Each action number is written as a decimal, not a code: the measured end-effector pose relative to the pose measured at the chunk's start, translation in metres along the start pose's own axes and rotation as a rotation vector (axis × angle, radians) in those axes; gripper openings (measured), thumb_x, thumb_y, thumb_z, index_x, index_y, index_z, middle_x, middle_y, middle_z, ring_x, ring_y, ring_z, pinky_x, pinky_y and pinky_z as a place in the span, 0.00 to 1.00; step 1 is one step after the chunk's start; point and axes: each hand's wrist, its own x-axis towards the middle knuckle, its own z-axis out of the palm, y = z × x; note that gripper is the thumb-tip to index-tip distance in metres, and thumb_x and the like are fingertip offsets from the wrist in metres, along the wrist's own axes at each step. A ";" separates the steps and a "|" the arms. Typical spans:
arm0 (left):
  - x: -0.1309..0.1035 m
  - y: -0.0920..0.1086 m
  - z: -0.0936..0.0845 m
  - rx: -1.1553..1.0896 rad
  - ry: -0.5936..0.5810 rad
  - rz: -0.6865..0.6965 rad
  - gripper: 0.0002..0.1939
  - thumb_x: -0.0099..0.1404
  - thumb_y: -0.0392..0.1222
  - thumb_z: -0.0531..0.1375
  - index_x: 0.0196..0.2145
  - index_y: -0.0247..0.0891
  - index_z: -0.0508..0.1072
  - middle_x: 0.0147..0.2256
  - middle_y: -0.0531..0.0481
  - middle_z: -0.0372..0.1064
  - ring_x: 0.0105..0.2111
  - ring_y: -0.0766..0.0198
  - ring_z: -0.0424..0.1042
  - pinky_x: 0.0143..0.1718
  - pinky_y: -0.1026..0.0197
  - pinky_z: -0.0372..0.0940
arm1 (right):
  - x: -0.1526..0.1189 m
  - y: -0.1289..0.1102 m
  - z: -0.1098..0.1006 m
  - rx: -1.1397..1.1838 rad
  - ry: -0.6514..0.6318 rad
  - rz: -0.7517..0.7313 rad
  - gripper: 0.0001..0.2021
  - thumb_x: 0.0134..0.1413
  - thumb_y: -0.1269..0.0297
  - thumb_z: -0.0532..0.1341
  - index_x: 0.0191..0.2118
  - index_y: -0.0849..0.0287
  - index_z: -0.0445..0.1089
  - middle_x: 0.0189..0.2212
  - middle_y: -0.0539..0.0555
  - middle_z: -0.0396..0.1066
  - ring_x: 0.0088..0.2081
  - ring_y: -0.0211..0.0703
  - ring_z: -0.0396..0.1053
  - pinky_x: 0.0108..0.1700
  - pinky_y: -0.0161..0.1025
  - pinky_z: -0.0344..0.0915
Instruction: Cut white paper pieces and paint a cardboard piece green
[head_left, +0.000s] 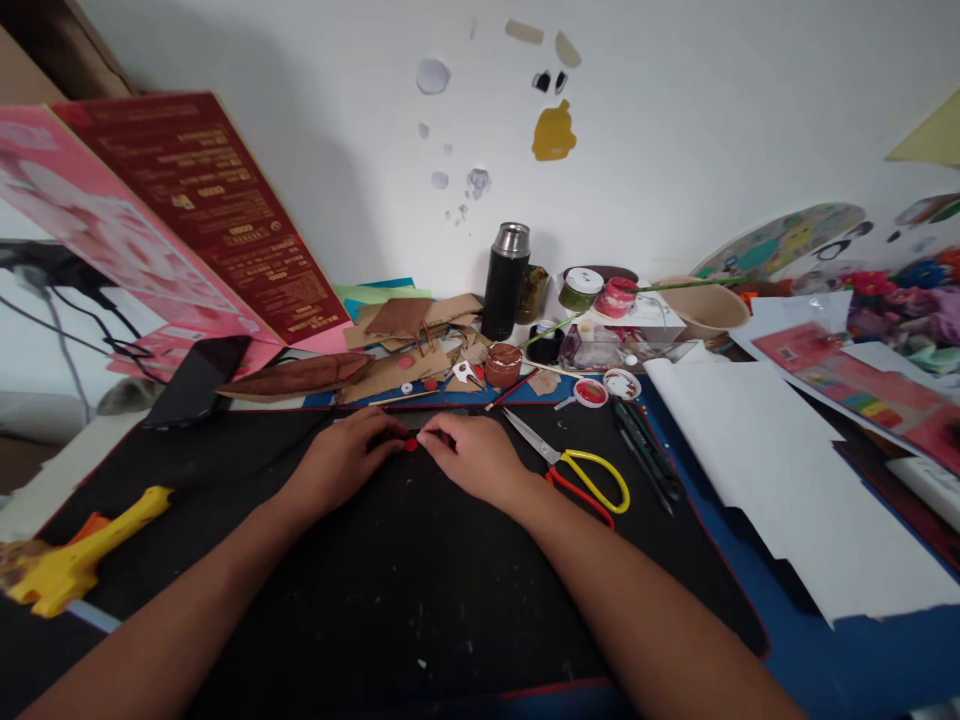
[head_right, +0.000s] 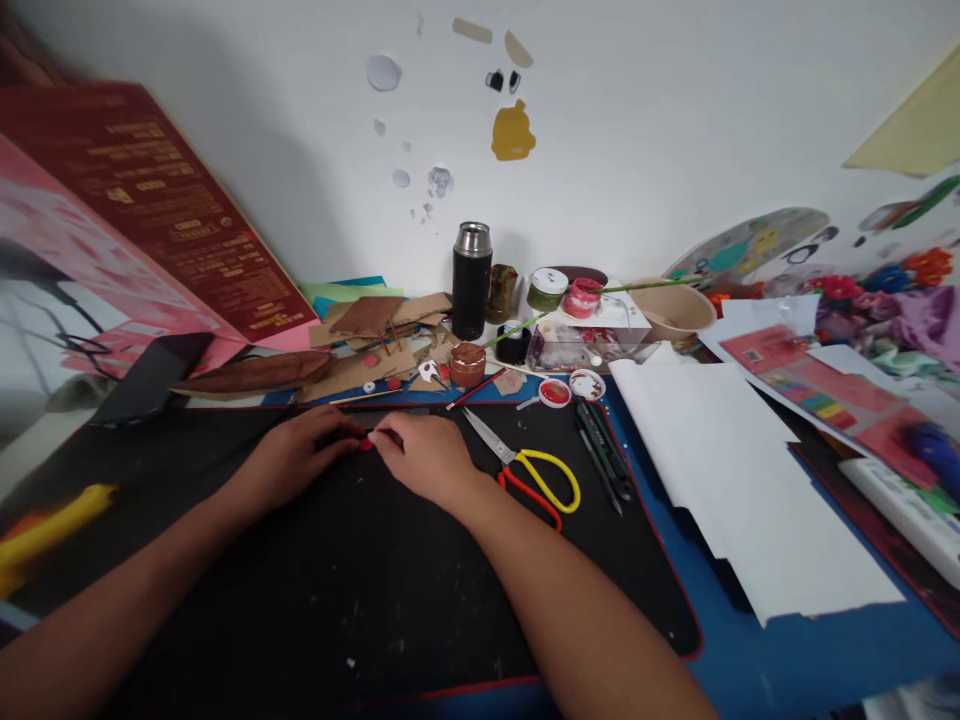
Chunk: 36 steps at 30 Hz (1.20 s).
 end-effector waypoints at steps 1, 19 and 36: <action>0.000 0.000 0.001 0.006 0.007 0.000 0.15 0.75 0.52 0.57 0.42 0.44 0.81 0.41 0.47 0.78 0.41 0.53 0.79 0.45 0.53 0.71 | 0.000 0.000 0.000 -0.001 -0.002 0.002 0.10 0.74 0.57 0.63 0.49 0.51 0.82 0.41 0.51 0.86 0.43 0.48 0.81 0.43 0.40 0.65; -0.002 0.012 0.005 0.099 0.029 0.014 0.13 0.74 0.50 0.58 0.43 0.46 0.81 0.42 0.48 0.77 0.40 0.54 0.79 0.40 0.55 0.69 | -0.001 -0.001 0.000 -0.034 -0.004 -0.003 0.10 0.75 0.57 0.62 0.49 0.50 0.82 0.40 0.51 0.85 0.42 0.47 0.81 0.43 0.40 0.66; -0.004 0.009 0.007 0.045 0.051 -0.025 0.10 0.74 0.48 0.60 0.40 0.44 0.79 0.41 0.49 0.76 0.39 0.55 0.78 0.42 0.54 0.70 | -0.002 -0.001 0.000 -0.007 -0.003 -0.019 0.10 0.75 0.59 0.62 0.49 0.52 0.82 0.42 0.52 0.85 0.42 0.47 0.81 0.42 0.39 0.64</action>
